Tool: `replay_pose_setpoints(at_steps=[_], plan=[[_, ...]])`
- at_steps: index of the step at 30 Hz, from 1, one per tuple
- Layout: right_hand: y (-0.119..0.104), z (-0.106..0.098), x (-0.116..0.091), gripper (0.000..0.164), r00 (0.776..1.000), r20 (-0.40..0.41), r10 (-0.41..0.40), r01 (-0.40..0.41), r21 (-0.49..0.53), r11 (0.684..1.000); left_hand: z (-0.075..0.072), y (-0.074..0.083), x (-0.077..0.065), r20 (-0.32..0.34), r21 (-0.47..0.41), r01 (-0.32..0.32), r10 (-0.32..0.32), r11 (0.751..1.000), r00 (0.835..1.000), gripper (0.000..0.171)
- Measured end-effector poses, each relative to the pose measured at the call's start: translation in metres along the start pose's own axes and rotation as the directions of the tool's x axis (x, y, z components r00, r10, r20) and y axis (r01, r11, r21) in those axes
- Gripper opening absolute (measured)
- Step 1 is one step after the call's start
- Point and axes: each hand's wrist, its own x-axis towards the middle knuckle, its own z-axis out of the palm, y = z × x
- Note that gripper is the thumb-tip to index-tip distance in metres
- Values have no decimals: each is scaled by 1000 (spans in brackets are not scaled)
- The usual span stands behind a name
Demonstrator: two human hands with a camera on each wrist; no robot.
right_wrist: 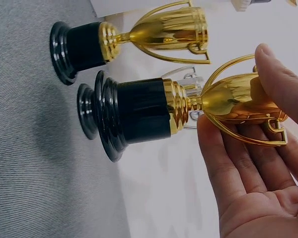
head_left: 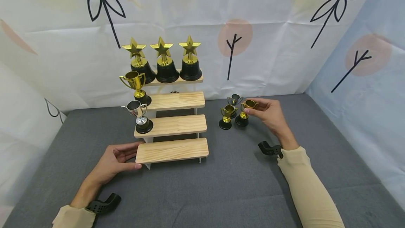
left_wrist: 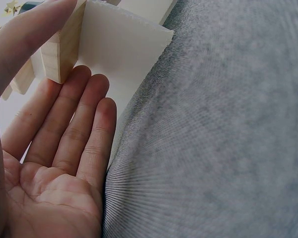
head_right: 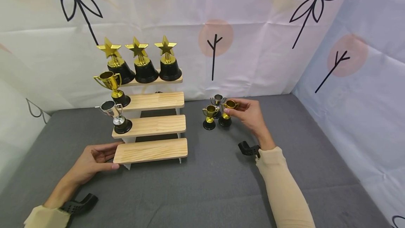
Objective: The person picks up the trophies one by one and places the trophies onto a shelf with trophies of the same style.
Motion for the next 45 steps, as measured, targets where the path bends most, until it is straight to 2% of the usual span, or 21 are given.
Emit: replay_pose_setpoints(at_steps=[12, 19, 35, 45], plan=[[-14, -2, -3, 42, 999, -38, -35, 36, 38, 999, 0, 1, 0, 1, -2, 0, 0, 1000, 1000, 66], [-19, -1, -4, 38, 997, -38, -64, 68, 141, 988, 0, -1, -1, 6, 10, -2, 2, 1000, 1000, 66], [-33, 2, -7, 36, 993, -45, -109, 114, 131, 985, -1, -3, 0, -4, 6, -3, 3, 1000, 1000, 65], [-38, 1, -8, 37, 984, -57, -170, 176, 125, 976, -1, -3, 0, -2, 6, 10, -10, 1000, 1000, 67]])
